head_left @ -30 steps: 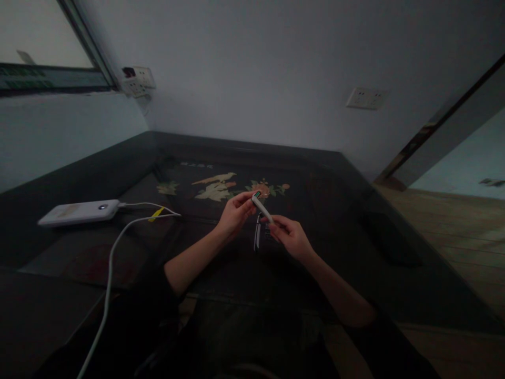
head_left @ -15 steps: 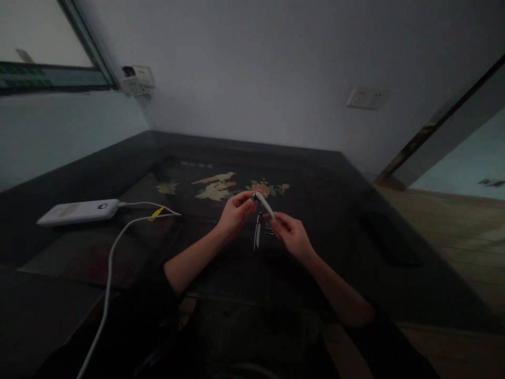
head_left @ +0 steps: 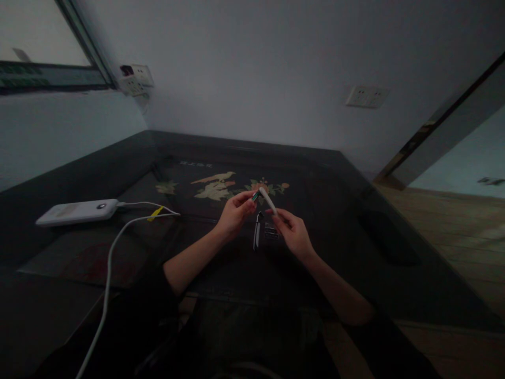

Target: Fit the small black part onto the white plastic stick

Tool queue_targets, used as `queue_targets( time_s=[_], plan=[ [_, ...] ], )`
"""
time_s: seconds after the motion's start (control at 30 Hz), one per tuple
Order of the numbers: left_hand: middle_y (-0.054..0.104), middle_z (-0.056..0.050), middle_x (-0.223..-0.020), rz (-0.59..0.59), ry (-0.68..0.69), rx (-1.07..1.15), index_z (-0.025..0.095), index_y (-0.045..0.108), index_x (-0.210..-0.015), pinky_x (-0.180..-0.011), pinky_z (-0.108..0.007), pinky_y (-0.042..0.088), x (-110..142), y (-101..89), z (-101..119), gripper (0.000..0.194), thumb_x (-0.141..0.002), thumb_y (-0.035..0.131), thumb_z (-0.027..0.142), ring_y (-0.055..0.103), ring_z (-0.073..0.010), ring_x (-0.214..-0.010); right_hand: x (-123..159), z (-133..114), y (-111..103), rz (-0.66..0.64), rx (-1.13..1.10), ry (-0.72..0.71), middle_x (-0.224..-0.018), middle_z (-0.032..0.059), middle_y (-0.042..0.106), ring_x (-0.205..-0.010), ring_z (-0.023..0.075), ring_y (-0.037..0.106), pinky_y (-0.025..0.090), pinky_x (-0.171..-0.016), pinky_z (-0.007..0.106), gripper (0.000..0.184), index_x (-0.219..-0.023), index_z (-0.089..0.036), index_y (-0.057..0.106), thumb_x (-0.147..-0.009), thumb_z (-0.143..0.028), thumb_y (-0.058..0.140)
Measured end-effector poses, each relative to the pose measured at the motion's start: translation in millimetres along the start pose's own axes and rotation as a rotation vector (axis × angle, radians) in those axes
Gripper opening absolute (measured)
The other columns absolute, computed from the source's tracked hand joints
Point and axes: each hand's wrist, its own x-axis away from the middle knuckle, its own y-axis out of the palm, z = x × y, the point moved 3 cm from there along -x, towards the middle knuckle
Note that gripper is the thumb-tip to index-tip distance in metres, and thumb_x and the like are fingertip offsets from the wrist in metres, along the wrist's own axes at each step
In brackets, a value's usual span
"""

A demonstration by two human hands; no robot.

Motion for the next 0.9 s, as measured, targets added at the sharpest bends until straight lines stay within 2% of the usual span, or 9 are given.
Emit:
queue_targets(
  time_s=[0.3, 0.53, 0.67, 0.9],
  plan=[
    [0.067, -0.002, -0.079, 0.033, 0.002, 0.013, 0.017, 0.073, -0.086, -0.061, -0.019, 0.041, -0.2, 3.6, 3.3, 0.038, -0.055, 0.083, 0.037, 0.055, -0.0079, -0.066, 4.6, -3.6, 5.9, -0.167, -0.056, -0.024, -0.062, -0.0007, 0.049, -0.05, 0.0083, 0.038, 0.03, -0.045, 0.021, 0.037, -0.103, -0.013, 0.067, -0.083, -0.043, 0.054],
    [0.064, 0.0, -0.068, -0.005, 0.015, -0.012, 0.016, 0.073, -0.09, -0.058, -0.02, 0.039, -0.8, -0.5, -1.3, 0.047, -0.053, 0.083, 0.042, 0.051, -0.0065, -0.057, 0.2, 0.8, 1.2, -0.022, -0.006, -0.025, -0.063, -0.0006, 0.049, -0.052, 0.0086, 0.037, 0.027, -0.046, 0.022, 0.037, -0.104, -0.013, 0.066, -0.084, -0.041, 0.053],
    [0.063, 0.001, -0.066, -0.021, 0.017, -0.005, 0.016, 0.073, -0.091, -0.056, -0.019, 0.037, 0.0, 0.3, -0.5, 0.046, -0.054, 0.083, 0.041, 0.047, -0.0048, -0.053, -0.6, 2.3, 0.9, 0.002, -0.023, -0.01, -0.061, -0.0019, 0.046, -0.051, 0.0088, 0.036, 0.027, -0.045, 0.022, 0.037, -0.103, -0.013, 0.066, -0.084, -0.042, 0.053],
    [0.065, 0.0, -0.074, 0.005, 0.014, 0.022, 0.018, 0.073, -0.088, -0.059, -0.018, 0.04, -1.9, 3.0, 1.7, 0.042, -0.053, 0.083, 0.039, 0.052, -0.0058, -0.061, 3.7, -0.7, 5.9, -0.158, -0.086, -0.014, -0.06, -0.0021, 0.045, -0.049, 0.0078, 0.035, 0.027, -0.044, 0.021, 0.037, -0.103, -0.014, 0.066, -0.084, -0.042, 0.054]
  ],
)
